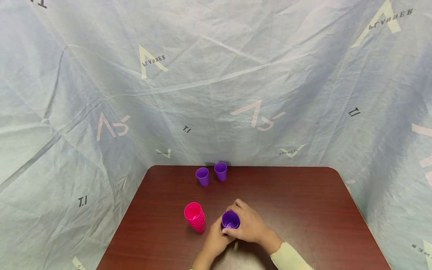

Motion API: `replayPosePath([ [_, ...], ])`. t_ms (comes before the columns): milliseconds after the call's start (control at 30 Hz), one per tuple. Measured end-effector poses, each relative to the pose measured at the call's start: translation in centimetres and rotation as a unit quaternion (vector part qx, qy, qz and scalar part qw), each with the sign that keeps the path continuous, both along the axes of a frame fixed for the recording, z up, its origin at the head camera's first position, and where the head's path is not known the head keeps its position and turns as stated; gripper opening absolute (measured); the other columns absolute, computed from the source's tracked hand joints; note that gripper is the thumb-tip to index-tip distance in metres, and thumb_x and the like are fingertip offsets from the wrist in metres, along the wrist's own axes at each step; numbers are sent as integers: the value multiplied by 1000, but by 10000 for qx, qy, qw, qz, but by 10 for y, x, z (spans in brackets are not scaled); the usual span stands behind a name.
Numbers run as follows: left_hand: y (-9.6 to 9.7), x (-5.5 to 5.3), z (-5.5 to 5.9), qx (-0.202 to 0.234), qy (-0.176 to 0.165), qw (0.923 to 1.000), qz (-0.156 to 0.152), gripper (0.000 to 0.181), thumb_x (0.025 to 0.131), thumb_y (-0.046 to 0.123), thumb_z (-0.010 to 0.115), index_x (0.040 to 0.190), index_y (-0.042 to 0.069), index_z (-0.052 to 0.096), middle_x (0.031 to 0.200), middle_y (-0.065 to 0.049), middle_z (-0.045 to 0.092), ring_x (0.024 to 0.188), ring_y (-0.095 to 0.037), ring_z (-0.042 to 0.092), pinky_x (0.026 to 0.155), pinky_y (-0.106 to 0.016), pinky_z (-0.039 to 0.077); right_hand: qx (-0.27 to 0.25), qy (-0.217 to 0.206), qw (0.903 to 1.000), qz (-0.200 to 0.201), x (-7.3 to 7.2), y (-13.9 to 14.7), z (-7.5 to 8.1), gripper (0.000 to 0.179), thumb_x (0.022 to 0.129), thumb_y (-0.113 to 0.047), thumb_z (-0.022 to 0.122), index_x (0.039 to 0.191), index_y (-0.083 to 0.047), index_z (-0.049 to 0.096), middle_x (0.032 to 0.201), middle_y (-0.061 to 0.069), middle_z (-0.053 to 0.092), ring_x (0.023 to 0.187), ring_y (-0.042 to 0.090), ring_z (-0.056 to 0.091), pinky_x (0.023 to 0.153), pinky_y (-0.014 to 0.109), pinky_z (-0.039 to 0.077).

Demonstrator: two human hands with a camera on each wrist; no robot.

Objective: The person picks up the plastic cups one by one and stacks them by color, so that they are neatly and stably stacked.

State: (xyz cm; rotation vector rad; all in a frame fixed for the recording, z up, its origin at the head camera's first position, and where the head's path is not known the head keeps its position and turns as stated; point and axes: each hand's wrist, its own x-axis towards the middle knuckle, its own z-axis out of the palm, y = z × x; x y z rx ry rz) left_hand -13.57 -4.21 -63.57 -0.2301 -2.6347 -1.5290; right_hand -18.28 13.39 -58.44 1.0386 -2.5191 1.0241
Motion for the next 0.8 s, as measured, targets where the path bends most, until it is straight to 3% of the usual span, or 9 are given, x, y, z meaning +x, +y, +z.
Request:
replayPosePath([
  [167,0,-4,0,54,-333,9994,-22,70,78,14,90,142,19,63,129,-1,75,121,-13,68,108,-35,54,-94,39,9999,44,-6,0,2,34,91,-42,77,114,-18,71,107,-8,62,88,1,58,72,21,53],
  [400,0,-3,-1,60,-396,9992,-51,69,78,16,91,140,19,63,127,-2,76,118,-13,70,106,-35,55,-83,-80,9997,-212,-17,-3,3,25,99,-37,69,111,-15,72,105,-3,66,92,10,64,81,30,57],
  [633,2,0,0,39,-466,9989,-23,74,76,16,93,143,17,61,130,-2,75,122,-14,68,109,-37,53,205,43,9986,-480,-42,-9,6,24,101,-38,69,108,-16,74,105,-7,67,102,12,65,89,37,59],
  [800,1,1,1,-50,-460,9989,117,75,74,15,94,142,16,62,130,-3,75,124,-18,68,110,-40,53,471,-136,9973,-545,-63,-17,13,27,100,-35,70,113,-12,73,110,-2,68,108,19,65,95,43,57],
])
